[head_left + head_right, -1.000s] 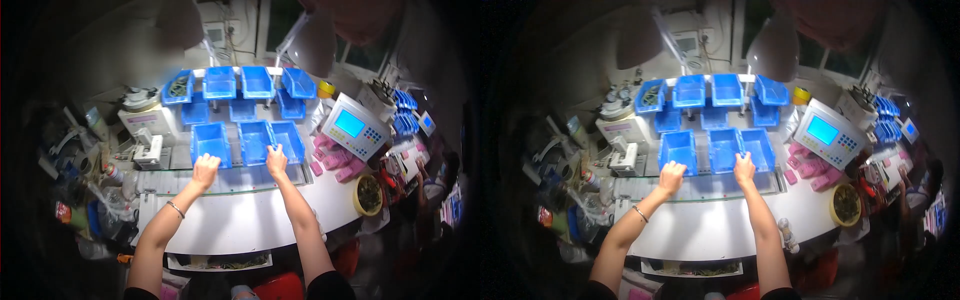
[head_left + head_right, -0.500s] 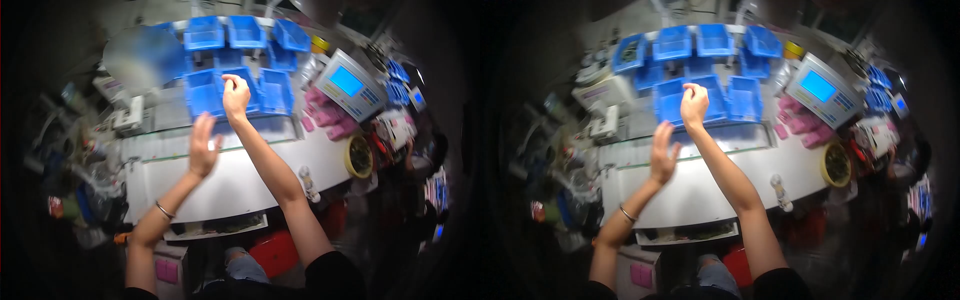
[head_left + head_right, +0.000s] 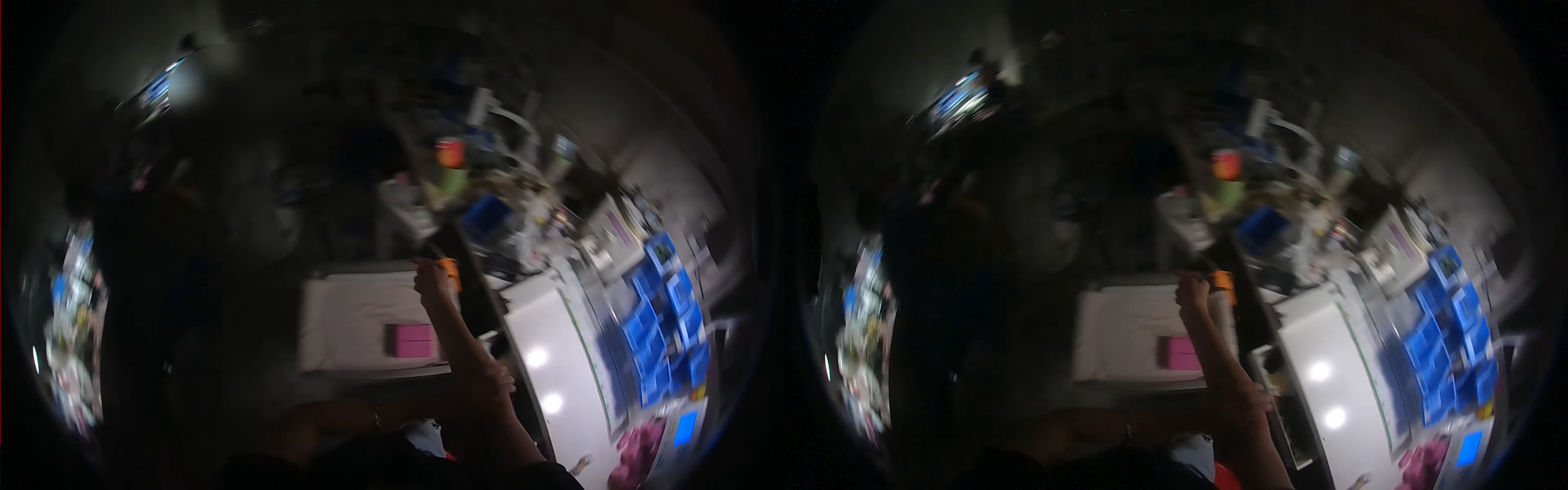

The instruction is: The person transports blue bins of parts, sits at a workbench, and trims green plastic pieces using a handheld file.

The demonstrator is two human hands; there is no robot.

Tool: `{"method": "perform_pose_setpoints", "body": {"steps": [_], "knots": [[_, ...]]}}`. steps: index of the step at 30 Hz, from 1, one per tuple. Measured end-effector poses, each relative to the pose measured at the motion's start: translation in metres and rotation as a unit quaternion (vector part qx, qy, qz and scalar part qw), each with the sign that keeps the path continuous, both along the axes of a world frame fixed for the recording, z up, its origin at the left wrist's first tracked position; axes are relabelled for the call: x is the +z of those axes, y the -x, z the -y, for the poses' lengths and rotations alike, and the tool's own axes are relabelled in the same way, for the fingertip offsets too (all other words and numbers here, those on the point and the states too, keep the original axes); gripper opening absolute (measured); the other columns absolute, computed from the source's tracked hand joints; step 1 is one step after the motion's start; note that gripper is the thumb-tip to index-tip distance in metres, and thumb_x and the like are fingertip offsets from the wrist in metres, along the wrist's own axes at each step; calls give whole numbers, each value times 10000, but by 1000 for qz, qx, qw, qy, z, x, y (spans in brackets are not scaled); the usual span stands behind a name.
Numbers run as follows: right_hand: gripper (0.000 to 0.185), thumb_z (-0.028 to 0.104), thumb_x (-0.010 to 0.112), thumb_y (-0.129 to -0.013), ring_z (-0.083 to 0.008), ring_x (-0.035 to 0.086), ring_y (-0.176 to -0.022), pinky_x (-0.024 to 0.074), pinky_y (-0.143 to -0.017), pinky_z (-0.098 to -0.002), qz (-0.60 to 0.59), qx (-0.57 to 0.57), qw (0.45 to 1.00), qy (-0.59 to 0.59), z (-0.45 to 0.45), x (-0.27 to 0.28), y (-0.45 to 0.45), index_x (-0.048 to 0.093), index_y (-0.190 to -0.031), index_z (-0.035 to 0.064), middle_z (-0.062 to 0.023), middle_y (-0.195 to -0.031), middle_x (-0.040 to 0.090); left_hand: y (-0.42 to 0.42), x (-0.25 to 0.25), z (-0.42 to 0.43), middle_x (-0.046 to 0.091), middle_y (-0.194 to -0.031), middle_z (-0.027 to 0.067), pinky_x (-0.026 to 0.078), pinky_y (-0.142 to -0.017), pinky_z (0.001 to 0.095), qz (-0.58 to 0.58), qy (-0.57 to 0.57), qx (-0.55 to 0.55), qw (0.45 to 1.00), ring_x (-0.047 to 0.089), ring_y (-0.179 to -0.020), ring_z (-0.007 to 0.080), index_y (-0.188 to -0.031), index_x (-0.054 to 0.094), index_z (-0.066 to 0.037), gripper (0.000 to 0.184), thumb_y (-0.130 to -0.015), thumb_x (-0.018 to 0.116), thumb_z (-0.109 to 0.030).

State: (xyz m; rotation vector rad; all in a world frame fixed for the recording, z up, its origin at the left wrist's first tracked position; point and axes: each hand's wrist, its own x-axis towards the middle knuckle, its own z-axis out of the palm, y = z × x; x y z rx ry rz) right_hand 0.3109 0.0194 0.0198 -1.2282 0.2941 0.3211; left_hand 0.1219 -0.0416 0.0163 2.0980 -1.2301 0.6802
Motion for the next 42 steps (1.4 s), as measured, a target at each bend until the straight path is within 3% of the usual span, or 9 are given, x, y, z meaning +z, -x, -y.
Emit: {"method": "perform_pose_setpoints", "body": {"steps": [5, 16, 21, 24, 27, 30, 35, 38, 42], "knots": [[130, 105, 498, -803, -73, 244, -332, 188, -335, -224, -58, 344, 920, -177, -269, -1, 134, 585, -859, 25, 39, -434, 282, 74, 17, -217, 480, -1238, 96, 341, -952, 398, 98, 89, 239, 962, 455, -1134, 249, -1217, 478, -93, 440, -815, 524, -269], [200, 102, 415, -856, -61, 221, -338, 186, -338, -239, -191, 712, 675, 26, -489, -82, 427, 570, -923, -6, 47, -420, 290, 278, -51, -477, 580, -867, 74, 395, -796, 387, 26, 62, 630, 773, 541, -821, 224, -867, 594, -65, 206, -764, 489, -210], [223, 163, 470, -829, -60, 252, -352, 215, -355, -228, -210, 744, 619, 136, -558, -122, 444, 595, -876, -15, 48, -426, 319, 289, -74, -552, 555, -757, 80, 414, -722, 376, -65, 108, 668, 733, 524, -723, 241, -752, 553, -69, 157, -793, 499, -211], [225, 197, 540, -776, -88, 374, -396, 313, -403, -234, -42, 772, 595, 218, -603, -161, 438, 629, -799, -8, 27, -466, 440, 261, -81, -609, 555, -736, 74, 431, -684, 370, -186, 251, 655, 688, 521, -708, 264, -801, 580, -59, 157, -787, 543, -211], [201, 201, 590, -728, -123, 519, -499, 419, -500, -249, 199, 794, 515, 255, -641, -230, 441, 655, -740, 12, -7, -563, 571, 263, 64, -666, 572, -764, 67, 445, -666, 342, -39, 432, 489, 757, 545, -712, 240, -891, 591, -49, 171, -788, 555, -181], [172, 192, 605, -713, -137, 593, -593, 470, -584, -259, 261, 843, 376, 283, -660, -200, 451, 669, -746, 35, -35, -650, 635, 291, 155, -707, 576, -771, 65, 447, -666, 338, 29, 424, 392, 816, 548, -713, 232, -896, 592, -48, 176, -792, 553, -184], [195, 199, 582, -739, -110, 607, -599, 487, -588, -261, 263, 917, 94, 285, -716, -171, 498, 671, -842, 58, -55, -676, 649, 369, 178, -747, 581, -783, 63, 451, -667, 330, 31, 384, 358, 850, 552, -715, 219, -902, 593, -45, 183, -799, 549, -189], [208, 201, 561, -754, -99, 602, -580, 489, -567, -262, 320, 910, 76, 251, -753, -168, 546, 666, -871, 65, -49, -653, 640, 431, 173, -762, 585, -790, 61, 453, -668, 326, 14, 375, 353, 857, 555, -717, 212, -907, 594, -43, 187, -803, 547, -191], [211, 182, 518, -774, -114, 595, -565, 487, -556, -260, 367, 882, 146, 258, -782, -130, 641, 660, -859, 51, -52, -631, 628, 532, 172, -774, 589, -800, 59, 456, -669, 320, -18, 369, 336, 867, 558, -718, 201, -912, 595, -40, 193, -808, 545, -195]]}}
